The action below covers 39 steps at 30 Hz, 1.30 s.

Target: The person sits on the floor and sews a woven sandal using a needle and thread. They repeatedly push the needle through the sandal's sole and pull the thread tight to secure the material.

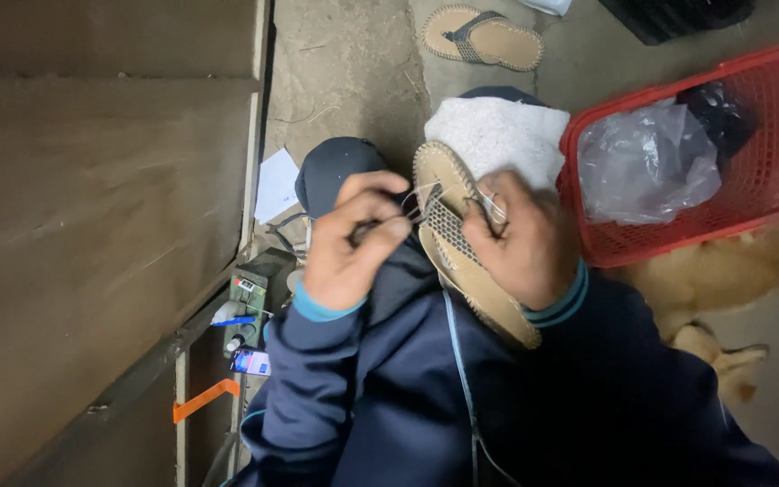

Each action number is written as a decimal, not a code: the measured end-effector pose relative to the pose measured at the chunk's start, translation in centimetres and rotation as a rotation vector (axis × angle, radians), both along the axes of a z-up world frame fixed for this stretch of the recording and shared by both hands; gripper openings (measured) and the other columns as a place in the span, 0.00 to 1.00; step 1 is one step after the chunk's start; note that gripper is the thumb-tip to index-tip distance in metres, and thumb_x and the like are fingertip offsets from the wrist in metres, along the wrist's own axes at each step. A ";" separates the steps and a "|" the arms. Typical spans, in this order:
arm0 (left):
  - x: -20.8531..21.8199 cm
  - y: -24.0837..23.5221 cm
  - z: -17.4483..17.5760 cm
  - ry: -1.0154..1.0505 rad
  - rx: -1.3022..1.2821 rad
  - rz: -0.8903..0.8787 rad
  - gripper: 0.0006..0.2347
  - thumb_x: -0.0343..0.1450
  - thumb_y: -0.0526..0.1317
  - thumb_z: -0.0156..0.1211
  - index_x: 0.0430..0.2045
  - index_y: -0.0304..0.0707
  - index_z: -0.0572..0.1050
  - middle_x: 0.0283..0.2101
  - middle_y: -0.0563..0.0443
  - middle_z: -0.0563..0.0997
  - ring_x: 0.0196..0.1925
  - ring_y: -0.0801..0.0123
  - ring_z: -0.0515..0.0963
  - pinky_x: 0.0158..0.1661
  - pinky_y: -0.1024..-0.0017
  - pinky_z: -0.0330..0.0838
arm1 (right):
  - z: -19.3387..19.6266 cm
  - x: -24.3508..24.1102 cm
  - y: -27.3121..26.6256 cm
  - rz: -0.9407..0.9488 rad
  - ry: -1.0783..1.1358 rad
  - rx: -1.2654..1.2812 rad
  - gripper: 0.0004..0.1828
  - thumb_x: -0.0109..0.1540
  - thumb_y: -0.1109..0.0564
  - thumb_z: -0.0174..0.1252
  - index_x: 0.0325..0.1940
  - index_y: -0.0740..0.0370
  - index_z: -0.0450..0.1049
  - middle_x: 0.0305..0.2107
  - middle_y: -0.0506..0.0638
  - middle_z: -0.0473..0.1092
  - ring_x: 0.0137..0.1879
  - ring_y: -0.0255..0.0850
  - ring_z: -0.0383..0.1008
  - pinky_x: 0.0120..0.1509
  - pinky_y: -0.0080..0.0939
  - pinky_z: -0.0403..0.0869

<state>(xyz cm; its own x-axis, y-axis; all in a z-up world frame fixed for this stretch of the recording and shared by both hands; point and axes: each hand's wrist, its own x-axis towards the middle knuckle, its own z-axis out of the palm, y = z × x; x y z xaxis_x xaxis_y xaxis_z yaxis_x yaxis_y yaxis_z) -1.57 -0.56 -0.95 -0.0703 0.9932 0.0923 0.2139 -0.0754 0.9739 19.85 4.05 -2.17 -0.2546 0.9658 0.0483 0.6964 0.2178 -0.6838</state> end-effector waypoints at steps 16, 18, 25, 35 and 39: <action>0.3 -6.5 3.0 -0.174 -0.020 0.326 0.15 0.76 0.34 0.52 0.15 0.36 0.68 0.15 0.48 0.69 0.15 0.71 0.60 0.19 0.74 0.57 | 0.9 -3.3 0.0 0.156 -0.205 -0.037 0.10 0.64 0.48 0.56 0.45 0.54 0.72 0.15 0.54 0.73 0.26 0.55 0.80 0.34 0.57 0.76; -0.4 -5.9 3.3 -0.247 0.013 0.380 0.15 0.77 0.35 0.51 0.16 0.35 0.68 0.15 0.46 0.72 0.15 0.74 0.61 0.19 0.76 0.57 | 0.5 -2.8 0.2 0.174 -0.174 -0.074 0.10 0.65 0.49 0.55 0.45 0.56 0.71 0.14 0.55 0.73 0.25 0.57 0.79 0.33 0.58 0.75; -4.9 -7.6 2.9 -0.230 -0.051 0.465 0.11 0.78 0.36 0.53 0.23 0.39 0.71 0.27 0.41 0.78 0.17 0.73 0.71 0.20 0.79 0.69 | -14.7 15.2 2.9 0.066 -0.093 0.030 0.04 0.70 0.63 0.63 0.48 0.65 0.74 0.30 0.57 0.71 0.36 0.50 0.73 0.38 0.47 0.69; -5.4 -5.5 0.3 0.533 -0.074 0.347 0.08 0.73 0.32 0.57 0.45 0.36 0.77 0.50 0.38 0.77 0.58 0.50 0.77 0.53 0.62 0.72 | -2.3 7.9 3.4 0.162 -0.131 0.352 0.17 0.68 0.66 0.73 0.57 0.74 0.75 0.53 0.67 0.73 0.59 0.60 0.71 0.62 0.57 0.69; -1.3 -2.3 -1.6 0.484 -0.080 0.159 0.10 0.76 0.37 0.58 0.48 0.35 0.79 0.54 0.41 0.76 0.60 0.53 0.76 0.60 0.61 0.71 | -0.9 2.0 3.0 0.378 0.047 0.377 0.20 0.67 0.66 0.65 0.61 0.69 0.68 0.57 0.67 0.67 0.65 0.66 0.67 0.72 0.69 0.65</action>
<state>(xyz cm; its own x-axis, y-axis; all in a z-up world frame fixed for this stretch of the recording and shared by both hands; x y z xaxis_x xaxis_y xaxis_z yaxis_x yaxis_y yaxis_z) -2.88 -2.90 -2.56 -0.1895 0.9789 0.0759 0.6445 0.0657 0.7618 21.85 7.03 -3.06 -0.5707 0.7204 0.3940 0.4923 0.6843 -0.5380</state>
